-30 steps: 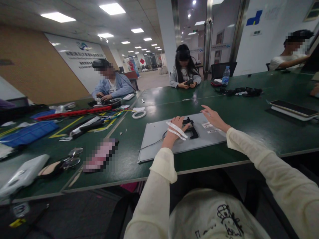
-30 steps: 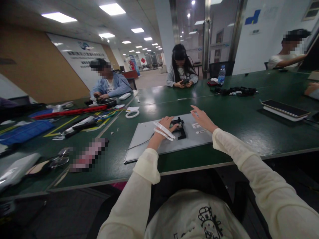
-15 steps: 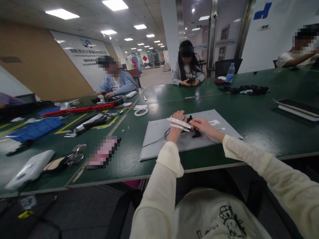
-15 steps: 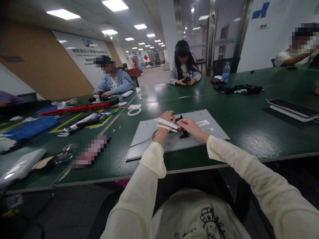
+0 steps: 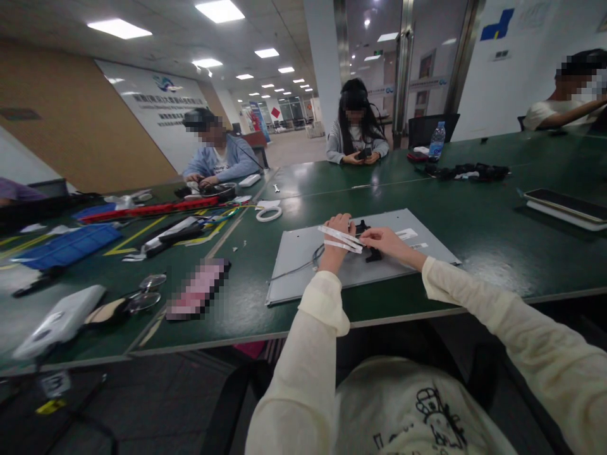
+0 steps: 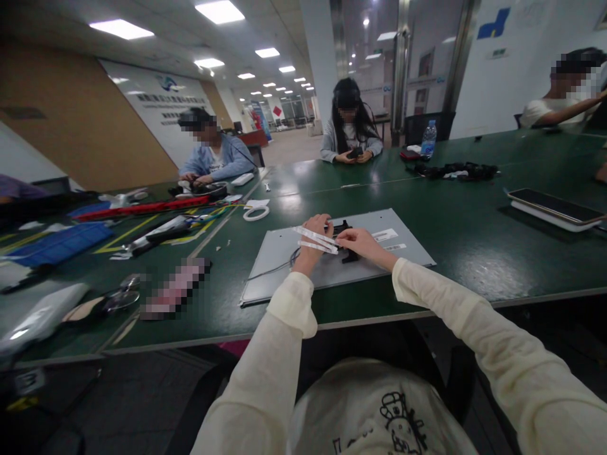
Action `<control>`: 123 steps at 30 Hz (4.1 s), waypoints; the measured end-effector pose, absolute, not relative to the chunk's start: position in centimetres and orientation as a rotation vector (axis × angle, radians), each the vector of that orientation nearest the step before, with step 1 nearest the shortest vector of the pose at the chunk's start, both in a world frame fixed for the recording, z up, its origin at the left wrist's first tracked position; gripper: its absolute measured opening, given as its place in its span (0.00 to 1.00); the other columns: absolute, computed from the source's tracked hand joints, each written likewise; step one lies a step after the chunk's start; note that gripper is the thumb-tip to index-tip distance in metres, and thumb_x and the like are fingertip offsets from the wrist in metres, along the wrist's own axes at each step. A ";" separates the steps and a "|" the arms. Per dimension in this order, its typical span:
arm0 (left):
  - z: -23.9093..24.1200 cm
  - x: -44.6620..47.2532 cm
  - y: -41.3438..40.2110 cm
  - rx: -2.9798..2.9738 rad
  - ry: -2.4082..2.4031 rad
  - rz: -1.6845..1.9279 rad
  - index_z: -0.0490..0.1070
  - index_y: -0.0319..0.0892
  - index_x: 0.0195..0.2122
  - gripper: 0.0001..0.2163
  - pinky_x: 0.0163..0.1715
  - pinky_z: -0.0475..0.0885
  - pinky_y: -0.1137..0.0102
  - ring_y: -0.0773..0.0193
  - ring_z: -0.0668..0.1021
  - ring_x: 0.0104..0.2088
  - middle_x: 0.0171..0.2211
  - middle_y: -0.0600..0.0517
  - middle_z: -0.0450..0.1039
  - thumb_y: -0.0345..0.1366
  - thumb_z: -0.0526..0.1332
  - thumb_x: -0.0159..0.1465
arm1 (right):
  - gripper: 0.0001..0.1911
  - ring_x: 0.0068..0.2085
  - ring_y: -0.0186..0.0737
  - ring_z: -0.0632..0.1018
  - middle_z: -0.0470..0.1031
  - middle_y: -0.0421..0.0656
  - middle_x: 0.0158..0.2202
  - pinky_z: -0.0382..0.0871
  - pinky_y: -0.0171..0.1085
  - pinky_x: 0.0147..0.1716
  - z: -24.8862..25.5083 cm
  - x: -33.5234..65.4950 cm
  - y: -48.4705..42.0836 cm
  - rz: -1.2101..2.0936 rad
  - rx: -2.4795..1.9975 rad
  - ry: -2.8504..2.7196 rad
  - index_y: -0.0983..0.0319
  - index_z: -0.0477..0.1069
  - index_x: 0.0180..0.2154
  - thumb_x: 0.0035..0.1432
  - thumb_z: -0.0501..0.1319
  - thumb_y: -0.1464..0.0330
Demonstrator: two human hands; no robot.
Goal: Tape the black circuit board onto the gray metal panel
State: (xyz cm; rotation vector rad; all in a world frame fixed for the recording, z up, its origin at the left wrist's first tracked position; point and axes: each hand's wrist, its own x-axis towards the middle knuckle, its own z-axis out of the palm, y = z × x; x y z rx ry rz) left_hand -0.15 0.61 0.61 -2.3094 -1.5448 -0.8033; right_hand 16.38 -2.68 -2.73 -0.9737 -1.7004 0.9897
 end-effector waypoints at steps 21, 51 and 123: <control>0.5 -0.2 0.1 -2.373 -1.601 -0.818 0.69 0.43 0.43 0.08 0.47 0.66 0.62 0.53 0.74 0.46 0.41 0.45 0.74 0.34 0.53 0.67 | 0.17 0.42 0.41 0.75 0.77 0.45 0.41 0.66 0.37 0.42 -1.7 16.2 -3.4 0.717 -1.027 -1.805 0.61 0.75 0.39 0.61 0.56 0.56; -0.3 -1.1 2.2 -2.320 -1.740 -0.897 0.67 0.41 0.51 0.15 0.53 0.67 0.64 0.58 0.74 0.50 0.49 0.44 0.73 0.26 0.50 0.65 | 0.13 0.32 0.39 0.71 0.73 0.42 0.27 0.60 0.34 0.33 -3.0 18.5 2.9 0.594 -1.341 -1.782 0.62 0.72 0.26 0.57 0.55 0.62; 0.1 -0.4 2.5 -2.563 -1.588 -0.565 0.62 0.38 0.59 0.21 0.52 0.67 0.67 0.57 0.75 0.52 0.54 0.42 0.71 0.28 0.52 0.64 | 0.10 0.32 0.37 0.74 0.76 0.44 0.32 0.64 0.34 0.36 -1.1 19.7 -1.7 0.235 -1.403 -1.856 0.64 0.73 0.37 0.61 0.56 0.65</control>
